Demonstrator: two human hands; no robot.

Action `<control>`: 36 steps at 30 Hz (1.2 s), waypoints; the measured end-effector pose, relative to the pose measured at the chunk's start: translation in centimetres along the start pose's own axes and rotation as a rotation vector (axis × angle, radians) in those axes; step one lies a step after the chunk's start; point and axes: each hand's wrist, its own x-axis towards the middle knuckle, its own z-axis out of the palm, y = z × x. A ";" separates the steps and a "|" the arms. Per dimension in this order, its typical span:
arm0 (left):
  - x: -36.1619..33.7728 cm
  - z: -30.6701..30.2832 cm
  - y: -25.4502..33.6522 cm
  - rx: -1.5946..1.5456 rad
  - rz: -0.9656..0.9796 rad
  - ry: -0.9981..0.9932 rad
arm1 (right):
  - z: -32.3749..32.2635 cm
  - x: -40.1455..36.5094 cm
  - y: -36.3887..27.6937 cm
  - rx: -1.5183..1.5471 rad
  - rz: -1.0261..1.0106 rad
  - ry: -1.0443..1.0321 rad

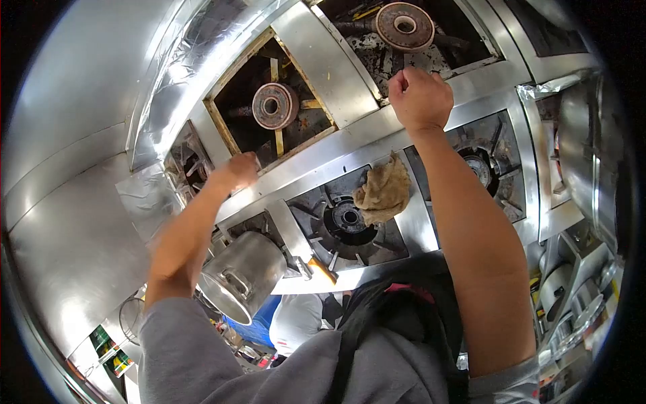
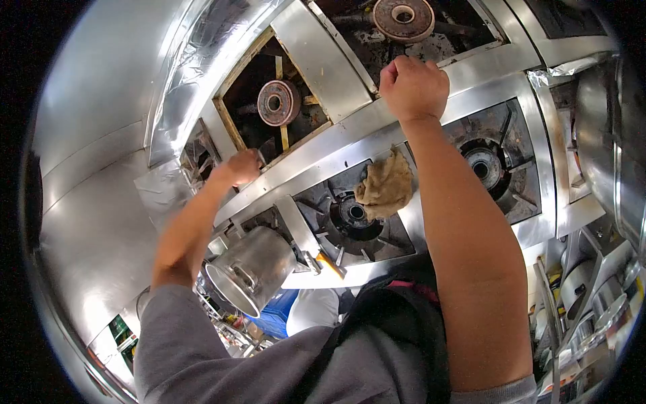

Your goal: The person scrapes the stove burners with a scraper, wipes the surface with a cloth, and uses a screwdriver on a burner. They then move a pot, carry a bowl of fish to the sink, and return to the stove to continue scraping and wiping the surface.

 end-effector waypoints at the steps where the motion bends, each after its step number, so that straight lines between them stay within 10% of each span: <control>1: 0.5 0.8 -0.6 -0.002 0.002 0.001 | 0.0 -0.2 0.0 0.002 0.009 -0.021; 15: 0.7 2.6 -1.0 0.564 0.207 0.138 | -0.4 0.6 -0.1 0.075 0.032 -0.034; 23: -3.4 -3.6 1.6 -0.167 -0.073 -0.048 | -0.5 0.3 -0.5 0.033 0.031 -0.029; 36: 1.2 1.3 -4.9 0.437 0.230 0.077 | -0.8 0.1 -0.4 0.034 0.030 -0.034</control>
